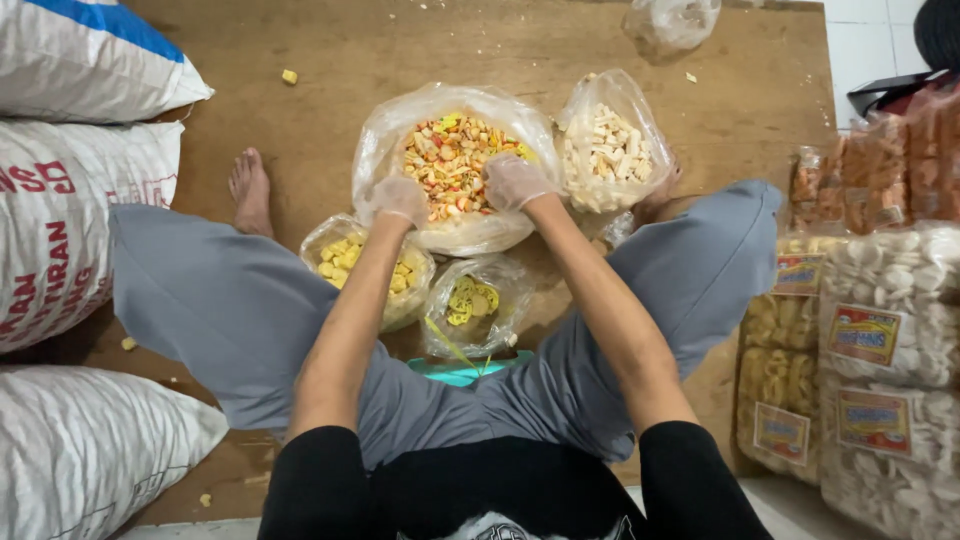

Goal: Mixing and sorting various snack items by hand into plastic bags

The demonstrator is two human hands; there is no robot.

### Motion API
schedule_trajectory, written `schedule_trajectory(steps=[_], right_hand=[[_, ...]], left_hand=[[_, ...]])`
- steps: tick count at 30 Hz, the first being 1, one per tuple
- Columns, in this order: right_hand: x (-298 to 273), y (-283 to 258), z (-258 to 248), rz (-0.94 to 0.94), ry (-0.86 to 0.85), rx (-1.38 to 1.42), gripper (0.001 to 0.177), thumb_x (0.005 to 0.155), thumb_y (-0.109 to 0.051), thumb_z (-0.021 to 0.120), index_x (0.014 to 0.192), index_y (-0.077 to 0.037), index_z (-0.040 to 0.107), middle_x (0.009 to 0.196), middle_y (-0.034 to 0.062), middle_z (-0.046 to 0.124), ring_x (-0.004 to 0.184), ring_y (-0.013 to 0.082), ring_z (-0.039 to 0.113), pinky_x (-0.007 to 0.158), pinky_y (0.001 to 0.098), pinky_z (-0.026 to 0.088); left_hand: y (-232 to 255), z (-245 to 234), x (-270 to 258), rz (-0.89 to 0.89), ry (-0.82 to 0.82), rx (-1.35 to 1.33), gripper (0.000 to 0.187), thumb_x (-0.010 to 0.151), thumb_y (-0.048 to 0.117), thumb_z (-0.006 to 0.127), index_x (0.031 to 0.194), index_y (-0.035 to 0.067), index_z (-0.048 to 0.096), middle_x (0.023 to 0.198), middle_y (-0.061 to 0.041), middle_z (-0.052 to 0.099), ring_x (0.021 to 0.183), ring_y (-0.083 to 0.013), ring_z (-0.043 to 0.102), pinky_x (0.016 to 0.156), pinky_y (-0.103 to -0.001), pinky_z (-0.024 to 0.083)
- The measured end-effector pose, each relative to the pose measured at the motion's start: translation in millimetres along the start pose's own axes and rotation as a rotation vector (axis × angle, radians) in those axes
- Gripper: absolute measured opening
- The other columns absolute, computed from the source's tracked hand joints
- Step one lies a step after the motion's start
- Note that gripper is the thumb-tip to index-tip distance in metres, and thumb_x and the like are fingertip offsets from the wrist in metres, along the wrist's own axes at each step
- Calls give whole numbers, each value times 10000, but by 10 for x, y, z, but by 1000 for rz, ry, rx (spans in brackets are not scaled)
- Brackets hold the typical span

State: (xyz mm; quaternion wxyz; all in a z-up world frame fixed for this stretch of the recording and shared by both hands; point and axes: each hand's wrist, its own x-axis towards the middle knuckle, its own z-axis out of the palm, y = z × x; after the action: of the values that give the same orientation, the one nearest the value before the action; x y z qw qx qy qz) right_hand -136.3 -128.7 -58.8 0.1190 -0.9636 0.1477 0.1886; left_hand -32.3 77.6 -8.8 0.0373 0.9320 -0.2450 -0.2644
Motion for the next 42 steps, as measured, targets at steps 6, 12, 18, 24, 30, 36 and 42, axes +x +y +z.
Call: schedule_trajectory(steps=[6,12,18,24,30,36,42], right_hand=[[-41,-28,-127,30,-85,72,359,907,-405,591,1206,-233,692,1271,166,660,1257,349,628,1076,482,499],[-280,-125,-348,-45,-28,84,324,922,-371,566,1170,-206,694,1226,169,669,1243,353,628,1066,486,503],[-417,-226,-498,-55,-28,99,308,925,-333,575,1163,-181,699,1208,183,675,1231,365,634,1064,479,505],[-473,-244,-622,-78,-13,113,318,925,-336,579,1164,-167,704,1194,191,689,1210,372,642,1055,490,507],[-588,-392,-836,-70,-10,213,333,887,-339,603,1159,-193,728,1150,143,721,1182,352,656,1017,489,523],[-497,-326,-698,-8,-44,342,534,779,-399,704,1284,-241,634,1127,23,753,1163,298,678,980,486,545],[-641,-303,-810,-2,3,360,377,875,-441,622,1139,-173,641,1064,86,763,1112,346,695,959,509,544]], left_hand=[[-637,1574,1364,126,127,335,397,1003,280,458,1146,82,771,1091,-81,784,1099,-277,731,895,-436,625],[-385,907,788,191,103,431,328,967,297,531,1189,131,705,1115,-64,765,1137,-265,701,921,-434,589],[-67,-23,-28,142,-20,194,553,918,223,610,1406,58,408,1275,-185,668,1264,-338,606,1028,-493,508],[260,-1046,-844,89,-143,-44,963,870,149,688,1623,-11,111,1434,-306,570,1392,-410,509,1136,-551,427],[186,-859,-516,238,-94,-271,523,837,441,713,1230,97,725,1251,-221,684,1267,-419,600,1069,-519,513],[260,-478,-351,367,-116,-361,658,810,346,755,1419,153,597,1246,-189,709,1263,-355,621,1112,-487,469],[279,-277,-251,421,0,-368,551,758,247,673,1303,327,660,1194,-78,726,1204,-279,657,1049,-431,531]])
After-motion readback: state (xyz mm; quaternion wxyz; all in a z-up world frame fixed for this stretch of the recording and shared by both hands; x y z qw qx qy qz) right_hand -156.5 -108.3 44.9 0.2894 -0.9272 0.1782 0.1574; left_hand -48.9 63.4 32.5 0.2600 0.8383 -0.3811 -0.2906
